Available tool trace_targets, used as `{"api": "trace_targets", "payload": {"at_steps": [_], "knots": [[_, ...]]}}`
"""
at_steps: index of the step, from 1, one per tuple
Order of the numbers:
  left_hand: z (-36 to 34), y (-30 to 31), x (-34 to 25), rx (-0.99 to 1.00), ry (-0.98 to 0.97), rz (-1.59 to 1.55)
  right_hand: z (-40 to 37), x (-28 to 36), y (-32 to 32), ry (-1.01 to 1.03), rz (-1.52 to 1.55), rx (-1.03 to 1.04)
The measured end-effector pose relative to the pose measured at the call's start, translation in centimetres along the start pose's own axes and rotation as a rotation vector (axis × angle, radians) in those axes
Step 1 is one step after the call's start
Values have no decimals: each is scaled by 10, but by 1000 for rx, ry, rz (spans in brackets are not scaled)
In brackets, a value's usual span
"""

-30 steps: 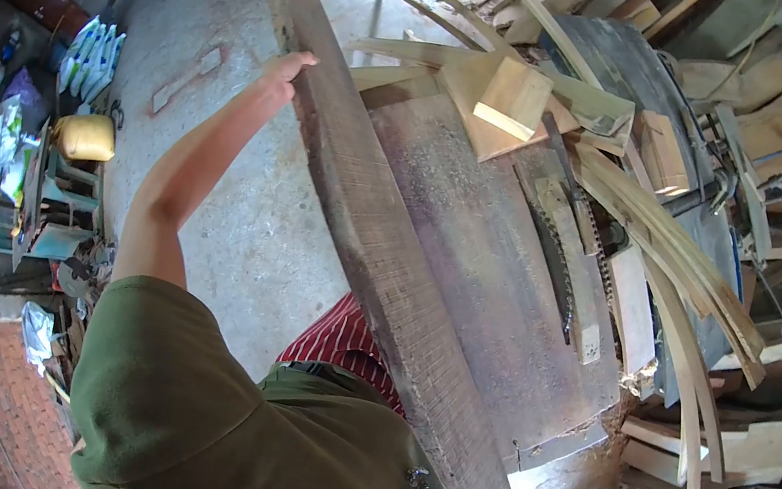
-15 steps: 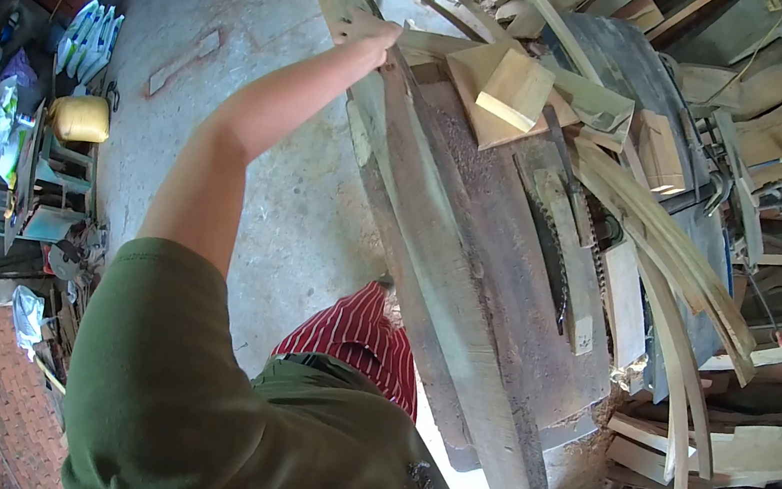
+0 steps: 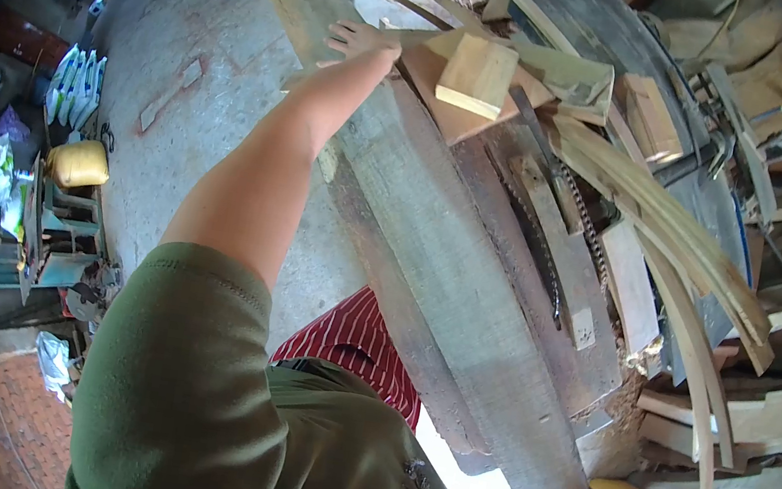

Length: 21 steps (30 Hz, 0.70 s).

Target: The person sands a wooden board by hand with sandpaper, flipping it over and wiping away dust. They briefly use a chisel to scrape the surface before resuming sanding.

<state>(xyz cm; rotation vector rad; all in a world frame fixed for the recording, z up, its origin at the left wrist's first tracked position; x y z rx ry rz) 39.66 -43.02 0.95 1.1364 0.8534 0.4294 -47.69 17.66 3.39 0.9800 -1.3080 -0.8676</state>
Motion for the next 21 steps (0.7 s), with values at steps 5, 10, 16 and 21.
{"api": "trace_targets", "payload": {"at_steps": [5, 10, 16, 21], "knots": [[-21, 1, -7, 142, -132, 157, -12, -26, -32, -232, 93, 296], [-27, 9, -6, 232, -257, 97, -15, -55, -44, -208, 259, 369], [-57, 19, 27, 166, -624, 22, -29, -34, -27, -470, 520, 309], [-146, 52, 52, 139, -869, -17, -31, -48, 5, -376, 512, -60]]}}
Point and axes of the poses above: each hand's wrist, its own z-axis towards the middle knuckle, its own y-axis out of the back of the hand, x = y × z, the point moved 7 cm from there along z, towards the middle knuckle, and after that the axes turned 14 degrees about -y, right-handed, at the moved point
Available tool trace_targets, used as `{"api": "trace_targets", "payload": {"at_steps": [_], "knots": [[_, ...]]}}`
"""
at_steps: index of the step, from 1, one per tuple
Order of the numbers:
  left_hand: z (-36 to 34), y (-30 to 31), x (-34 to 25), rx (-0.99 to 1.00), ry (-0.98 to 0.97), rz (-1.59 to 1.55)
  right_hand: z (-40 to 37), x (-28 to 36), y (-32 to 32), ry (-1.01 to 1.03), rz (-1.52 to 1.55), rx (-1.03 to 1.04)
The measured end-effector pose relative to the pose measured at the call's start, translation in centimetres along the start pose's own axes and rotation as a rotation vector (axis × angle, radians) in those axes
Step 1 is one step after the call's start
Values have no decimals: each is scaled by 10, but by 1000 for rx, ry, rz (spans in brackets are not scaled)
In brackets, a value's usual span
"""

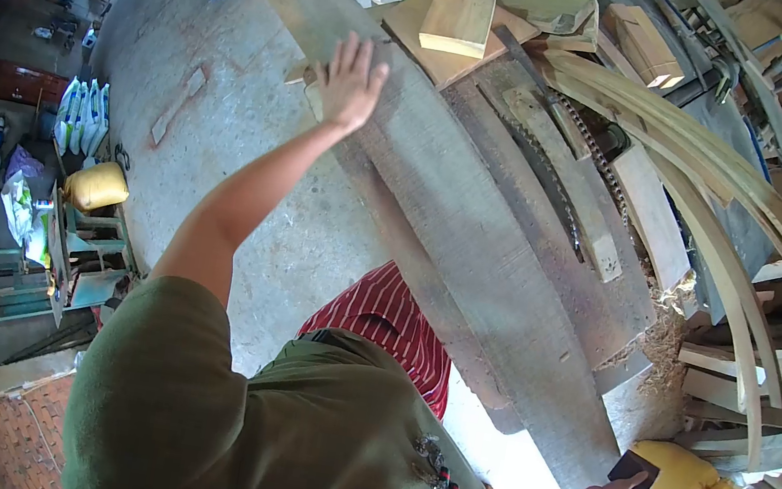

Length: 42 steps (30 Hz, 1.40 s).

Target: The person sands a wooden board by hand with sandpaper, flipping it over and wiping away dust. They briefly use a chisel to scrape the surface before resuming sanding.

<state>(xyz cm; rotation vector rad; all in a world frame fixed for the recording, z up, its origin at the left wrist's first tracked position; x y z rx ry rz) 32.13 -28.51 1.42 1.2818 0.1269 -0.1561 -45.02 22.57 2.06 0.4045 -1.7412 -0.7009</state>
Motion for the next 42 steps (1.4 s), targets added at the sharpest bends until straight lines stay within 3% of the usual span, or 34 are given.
{"api": "trace_targets", "payload": {"at_steps": [1, 2, 5, 9, 11, 17, 20, 25, 31, 33, 35, 37, 38, 40, 42], "knots": [[-16, -2, -18, 60, -105, 30, -29, 13, 0, 3, 5, 5], [-30, -2, -33, 121, -214, 62, -64, 42, -1, 341, -31, 33], [-58, 7, -55, 158, -275, 35, -207, 106, -17, 1217, -119, 63], [-85, 8, -75, 145, -309, 16, -326, 101, -60, 1502, -232, 557], [-109, 11, -93, 174, -315, 11, -375, 88, -67, 1690, -305, 543], [-137, 12, -117, 179, -310, 10, -403, 52, -94, 1680, -355, 714], [-139, 11, -119, 90, -313, -30, -395, 49, -95, 1580, -347, 799], [-142, 14, -121, -151, -303, -193, -397, 50, -94, 1590, -350, 806], [-143, 17, -120, -147, -283, -156, -407, 60, -95, 1682, -501, 926], [-144, 19, -122, -145, -307, -209, -409, 70, -92, 1671, -719, 1106], [-144, 18, -123, -136, -292, -247, -414, 100, -94, 1655, -710, 1148], [-145, 19, -124, -127, -282, -213, -427, 131, -119, 1394, -900, 1360], [-145, 18, -123, -127, -276, -237, -441, 154, -129, 1566, -594, 1244], [-142, 19, -125, -118, -291, -235, -465, 189, -184, 1337, -273, 1356], [-143, 17, -122, -94, -275, -242, -499, 218, -241, 1418, -134, 1193]]}}
Point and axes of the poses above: each hand's wrist, its own z-axis towards the middle knuckle, its own y-axis out of the back of the hand, x = y × z, the point moved 7 cm from there along z, towards the middle knuckle, and after that the axes turned 14 degrees about -y, right-handed, at the moved point
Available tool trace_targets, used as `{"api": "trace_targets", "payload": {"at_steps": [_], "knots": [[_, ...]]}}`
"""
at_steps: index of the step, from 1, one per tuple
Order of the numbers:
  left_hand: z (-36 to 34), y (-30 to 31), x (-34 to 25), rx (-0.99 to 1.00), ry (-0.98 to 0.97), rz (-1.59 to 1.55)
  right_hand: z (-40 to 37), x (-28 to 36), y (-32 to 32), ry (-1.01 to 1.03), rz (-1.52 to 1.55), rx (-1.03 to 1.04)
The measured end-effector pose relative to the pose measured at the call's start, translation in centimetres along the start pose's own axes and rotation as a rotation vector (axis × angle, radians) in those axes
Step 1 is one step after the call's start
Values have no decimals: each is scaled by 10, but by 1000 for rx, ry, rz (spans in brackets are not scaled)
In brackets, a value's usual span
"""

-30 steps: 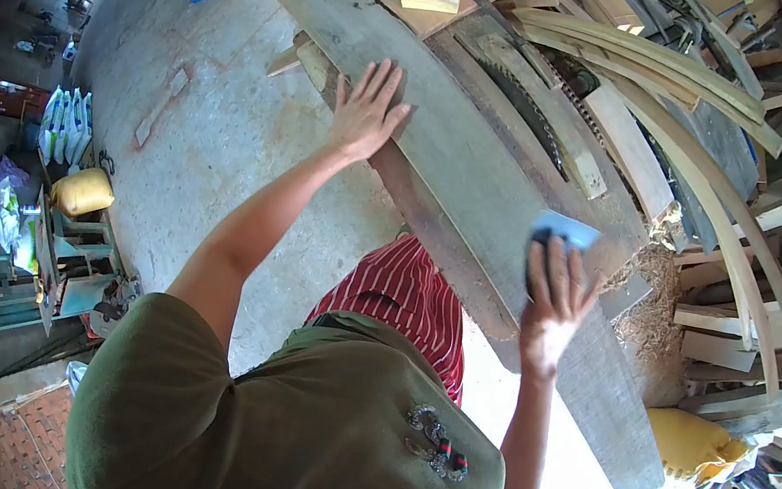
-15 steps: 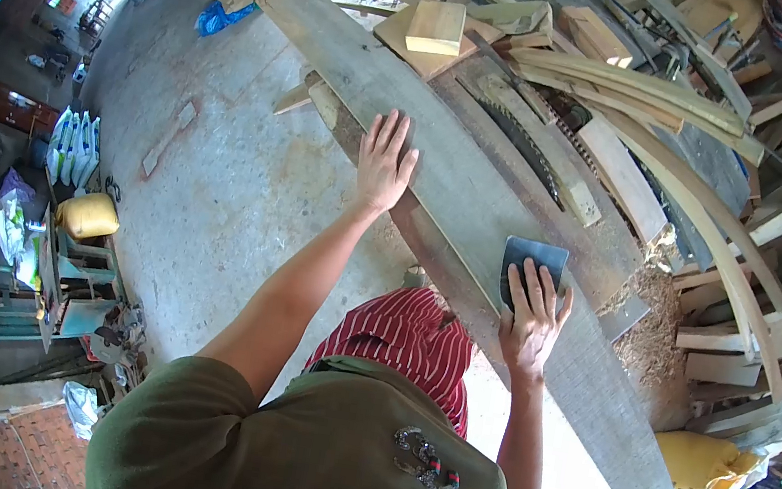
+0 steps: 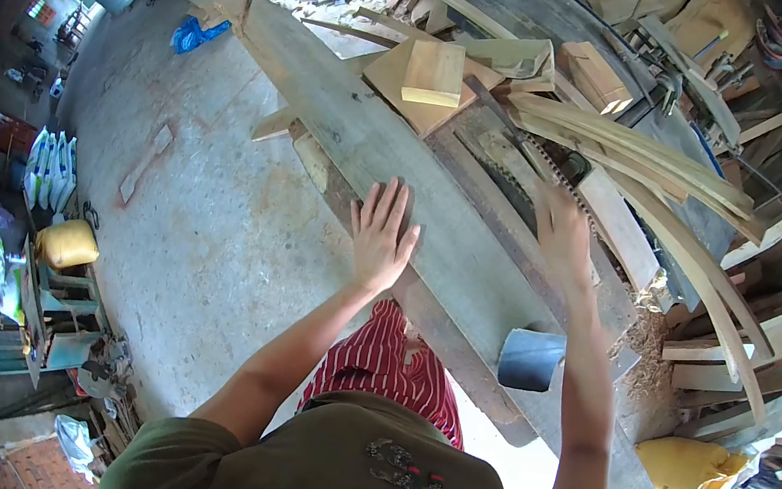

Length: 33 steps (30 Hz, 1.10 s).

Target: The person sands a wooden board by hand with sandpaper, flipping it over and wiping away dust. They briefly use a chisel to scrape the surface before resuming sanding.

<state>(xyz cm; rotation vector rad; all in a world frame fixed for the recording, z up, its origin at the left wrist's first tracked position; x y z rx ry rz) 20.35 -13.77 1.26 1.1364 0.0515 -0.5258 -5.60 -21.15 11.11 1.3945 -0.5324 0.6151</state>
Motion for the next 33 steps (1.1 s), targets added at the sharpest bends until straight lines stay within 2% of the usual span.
{"api": "trace_targets", "payload": {"at_steps": [2, 4, 6, 7, 9, 10, 12, 14, 16, 18, 20, 22, 23, 24, 28, 32, 33], "knots": [[-2, -2, 1, 40, -17, 6, 65, 1, -34, 124, -25, -196], [-1, 2, 4, 84, -60, 15, 115, -3, -70, 103, -168, -209], [0, 5, 9, 159, -82, 16, 153, -25, -114, -212, -329, 124], [1, 7, 10, 199, -98, -2, 162, -29, -123, -236, -307, 139], [3, 11, 19, 255, -105, -40, 169, -31, -128, -74, -447, 57], [6, 14, 24, 229, -118, -31, 165, -33, -128, -106, -443, 70], [20, 19, 38, 155, -134, -42, 154, -15, -103, 75, -551, -267], [47, 19, 65, 92, -108, -60, 136, 0, -75, 214, -588, -418], [87, 20, 90, 116, -114, -54, 106, 26, -41, 186, -650, -375], [128, 15, 113, 142, -117, 103, 60, 39, -25, 167, -709, -331], [156, 1, 135, 203, -130, 210, 23, 26, -31, -32, -617, 119], [165, -12, 157, 143, -136, 168, -21, 5, -37, -38, -334, 77], [165, -14, 162, 82, -140, 139, -37, 1, -41, -37, -337, 79], [164, -11, 155, 32, -184, 154, -50, -5, -43, -126, -309, 102], [159, -9, 155, 131, -182, 95, -66, -20, -47, -373, -203, 222], [140, 0, 142, 83, -214, 68, -80, -25, -40, -327, -106, 169], [131, 6, 140, 81, -208, 101, -84, -27, -41, -325, -84, 236]]}}
Point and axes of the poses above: each hand's wrist, its own z-axis towards the middle knuckle, its own y-axis out of the back of the hand, x = y × z, the point moved 7 cm from there along z, towards the middle knuckle, and after that the axes turned 14 degrees about -y, right-handed, at the moved point
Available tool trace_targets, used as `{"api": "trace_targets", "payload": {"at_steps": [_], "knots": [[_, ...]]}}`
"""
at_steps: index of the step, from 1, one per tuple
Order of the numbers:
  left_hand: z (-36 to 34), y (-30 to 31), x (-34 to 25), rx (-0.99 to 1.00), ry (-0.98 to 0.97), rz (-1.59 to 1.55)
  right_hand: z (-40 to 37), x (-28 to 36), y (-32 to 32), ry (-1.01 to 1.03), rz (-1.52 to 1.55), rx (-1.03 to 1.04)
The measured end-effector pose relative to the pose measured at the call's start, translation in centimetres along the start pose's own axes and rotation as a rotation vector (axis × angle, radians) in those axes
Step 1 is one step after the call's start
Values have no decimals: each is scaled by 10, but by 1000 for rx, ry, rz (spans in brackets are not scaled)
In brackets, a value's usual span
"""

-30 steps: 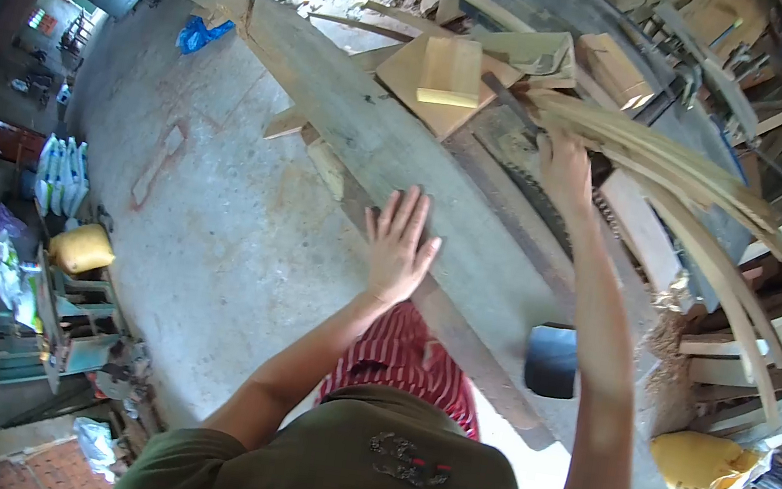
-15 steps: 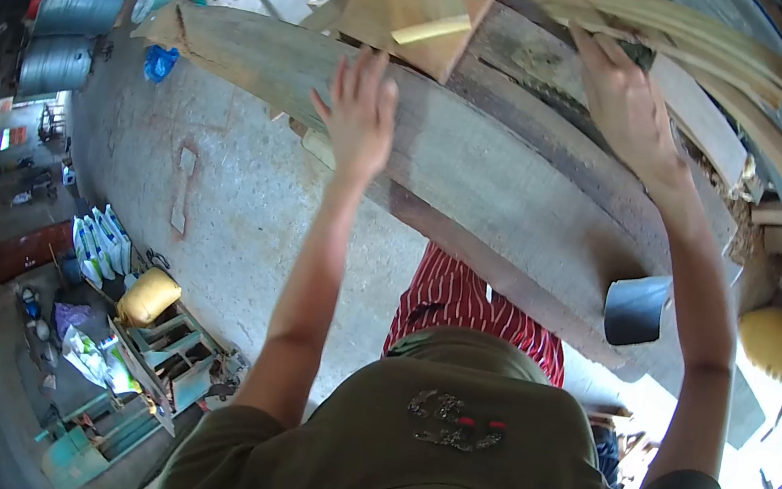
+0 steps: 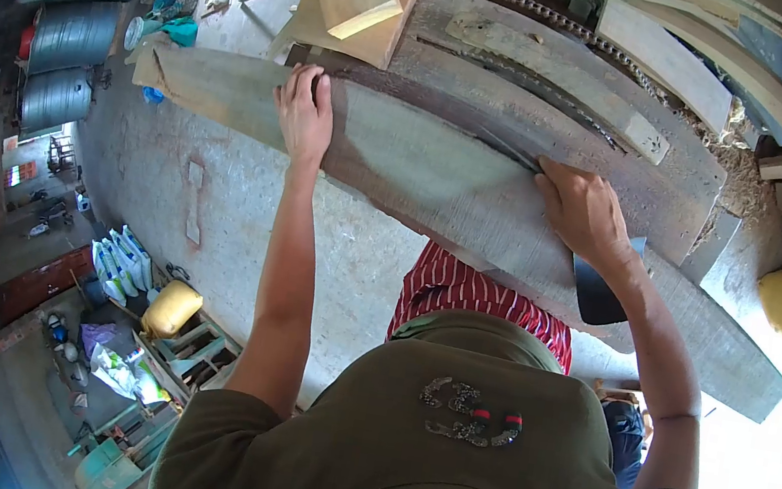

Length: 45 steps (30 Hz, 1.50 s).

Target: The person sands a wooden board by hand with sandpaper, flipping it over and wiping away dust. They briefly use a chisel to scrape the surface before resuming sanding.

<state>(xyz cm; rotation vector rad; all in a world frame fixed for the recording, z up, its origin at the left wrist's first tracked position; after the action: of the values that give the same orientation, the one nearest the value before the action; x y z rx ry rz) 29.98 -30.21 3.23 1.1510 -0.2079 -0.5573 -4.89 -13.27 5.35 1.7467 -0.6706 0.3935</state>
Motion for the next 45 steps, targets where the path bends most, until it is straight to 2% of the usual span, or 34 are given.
{"api": "trace_targets", "payload": {"at_steps": [5, 6, 8, 11, 17, 19, 26, 31, 38, 45], "knots": [[-27, 15, -18, 56, 80, -6, -3, -13, 17, 20, 110, 143], [-35, 15, -26, 64, 84, -4, -2, -13, 27, 42, 52, 166], [-54, 12, -33, 120, 218, 156, -5, -12, 31, 61, -5, 202], [-56, 12, -35, 124, 246, 121, -8, -5, 20, 74, -110, 281], [-55, 13, -36, 121, 225, 158, 5, 17, -12, 146, -123, 239], [-57, 12, -35, 119, 219, 165, 8, 26, -15, 177, -148, 131], [-56, 12, -35, 111, 209, 176, 10, 30, 0, 251, -192, 165], [-57, 13, -36, 113, 211, 178, 9, 29, 9, 225, -149, 220], [-56, 12, -36, 115, 195, 213, 19, 26, -15, 183, -103, 230], [-56, 13, -39, 107, 185, 205, 8, 34, -15, 163, -172, 177]]}}
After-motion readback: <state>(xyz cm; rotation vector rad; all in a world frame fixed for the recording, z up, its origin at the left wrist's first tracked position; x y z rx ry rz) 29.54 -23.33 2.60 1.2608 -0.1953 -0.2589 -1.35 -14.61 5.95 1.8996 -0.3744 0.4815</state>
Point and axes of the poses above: each hand's wrist, its own z-axis towards the middle knuckle, its own y-axis out of the back of the hand, x = y × z, the point moved 7 cm from there along z, towards the middle knuckle, and after that the axes turned 14 degrees about -y, right-handed, at the moved point
